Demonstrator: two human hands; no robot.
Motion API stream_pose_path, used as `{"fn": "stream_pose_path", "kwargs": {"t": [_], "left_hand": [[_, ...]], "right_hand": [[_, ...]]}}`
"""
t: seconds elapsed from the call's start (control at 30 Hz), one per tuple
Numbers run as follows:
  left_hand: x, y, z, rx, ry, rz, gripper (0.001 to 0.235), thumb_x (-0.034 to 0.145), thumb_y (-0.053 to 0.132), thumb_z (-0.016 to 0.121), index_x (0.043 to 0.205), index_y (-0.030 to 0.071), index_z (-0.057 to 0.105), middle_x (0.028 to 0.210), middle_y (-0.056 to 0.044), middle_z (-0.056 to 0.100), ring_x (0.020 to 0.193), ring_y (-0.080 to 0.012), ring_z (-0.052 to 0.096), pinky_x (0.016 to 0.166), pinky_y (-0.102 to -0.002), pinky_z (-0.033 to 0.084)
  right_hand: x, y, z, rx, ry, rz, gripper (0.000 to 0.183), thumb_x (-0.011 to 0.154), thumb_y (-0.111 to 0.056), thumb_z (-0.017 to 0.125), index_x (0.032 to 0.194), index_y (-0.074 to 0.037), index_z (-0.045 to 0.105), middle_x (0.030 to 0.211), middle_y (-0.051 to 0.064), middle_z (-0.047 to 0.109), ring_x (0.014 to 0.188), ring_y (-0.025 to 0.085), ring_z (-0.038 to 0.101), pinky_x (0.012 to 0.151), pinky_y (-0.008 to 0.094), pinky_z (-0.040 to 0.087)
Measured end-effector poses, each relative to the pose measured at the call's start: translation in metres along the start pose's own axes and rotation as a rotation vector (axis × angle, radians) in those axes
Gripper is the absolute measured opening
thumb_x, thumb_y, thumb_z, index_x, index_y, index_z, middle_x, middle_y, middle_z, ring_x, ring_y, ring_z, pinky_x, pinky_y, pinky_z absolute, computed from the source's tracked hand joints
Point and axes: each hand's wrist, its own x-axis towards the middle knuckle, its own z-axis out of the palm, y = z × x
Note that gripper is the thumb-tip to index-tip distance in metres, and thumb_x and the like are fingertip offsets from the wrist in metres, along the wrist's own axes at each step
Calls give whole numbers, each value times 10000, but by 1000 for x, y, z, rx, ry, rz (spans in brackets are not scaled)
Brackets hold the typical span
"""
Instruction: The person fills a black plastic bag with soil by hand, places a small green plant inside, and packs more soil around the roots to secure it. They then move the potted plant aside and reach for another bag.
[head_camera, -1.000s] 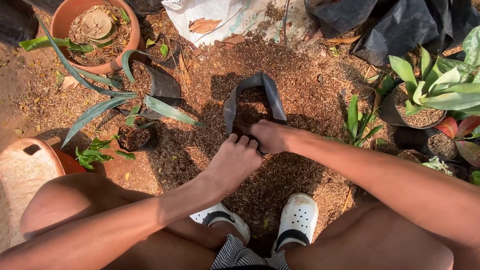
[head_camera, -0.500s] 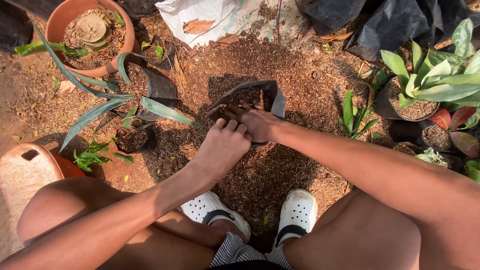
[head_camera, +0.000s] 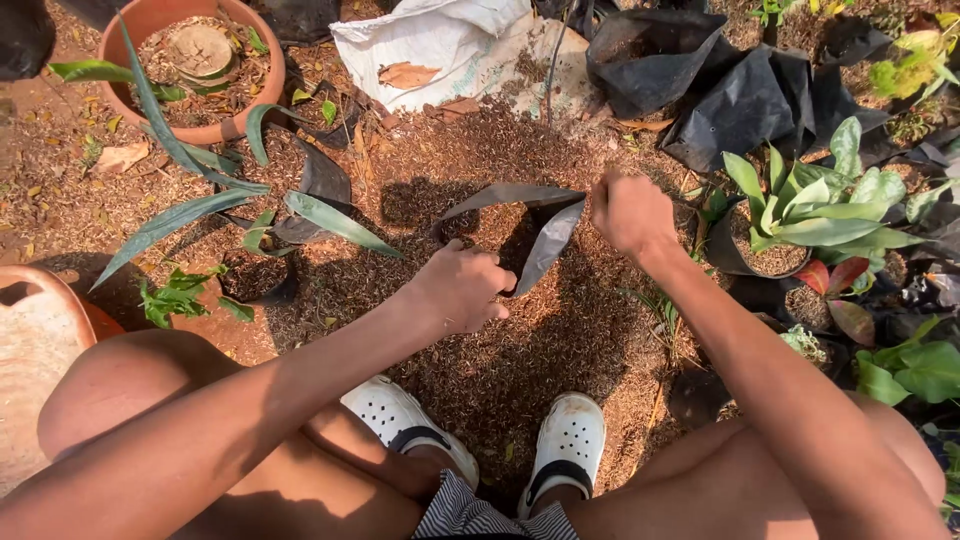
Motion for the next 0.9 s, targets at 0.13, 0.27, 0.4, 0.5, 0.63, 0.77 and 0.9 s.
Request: {"fn": "stream_pose_path", "kwargs": {"t": [0.13, 0.27, 0.4, 0.5, 0.63, 0.77, 0.9], "left_hand": [[4, -2, -24, -143, -269, -156, 525, 940, 517, 646, 1319, 156, 622, 1006, -127, 718, 965, -274, 722, 891, -451, 559], [5, -13, -29, 38, -175, -43, 346, 1068, 150, 517, 1407, 177, 579, 1008, -137, 708, 947, -291, 722, 791, -442, 622], [15, -25, -25, 166, 244, -68, 508, 709, 182, 845, 1188, 78, 712, 1282, -167, 606, 1177, -289, 632, 930, -401, 593], [19, -26, -39, 302, 239, -128, 530, 670, 173, 848, 1184, 156, 722, 1390, -172, 511, 1322, -332, 511, 1046, -477, 490], [24, -38, -33, 234, -4, -313, 332, 794, 101, 813, 1112, 94, 720, 1469, -184, 435, 1301, -329, 499, 998, -448, 513], [40, -76, 2, 153, 38, -440, 139, 938, 23, 689, 1073, 0, 714, 1167, -190, 686, 966, -304, 739, 768, -390, 656], [47, -102, 20, 214, 228, -429, 192, 841, -45, 682, 1032, -44, 675, 1008, -190, 706, 791, -289, 738, 637, -369, 622]], "right_hand": [[-11, 11, 89, -48, -421, 31, 798, 827, -76, 661, 1546, -45, 316, 1395, 240, 423, 1233, 376, 500, 972, 463, 533], [-23, -24, 126, -137, -844, -137, 1055, 835, -722, 615, 1626, -173, 184, 1696, 116, 86, 1595, 301, -19, 1313, 527, 33], [-23, -49, 143, 94, -590, -152, 1331, 554, -845, 678, 1626, -171, 266, 1650, 158, 250, 1544, 335, 155, 1275, 580, 117], [-25, -54, 176, 32, -443, -65, 1512, 635, -850, 766, 1652, -29, 5, 1668, 240, 0, 1490, 486, -117, 1167, 710, -71], [-15, -50, 188, 33, -277, -98, 1144, 744, -813, 635, 1622, -188, 251, 1663, 228, 175, 1612, 445, -13, 1263, 740, -47], [-8, -86, 147, 36, -270, -165, 1201, 751, -726, 730, 1631, -187, 116, 1671, 257, -23, 1522, 530, -84, 1189, 699, 9], [-21, -101, 105, 22, -377, -111, 1183, 725, -649, 774, 1628, -191, 161, 1706, 179, 36, 1546, 471, -8, 1244, 654, 98]]}}
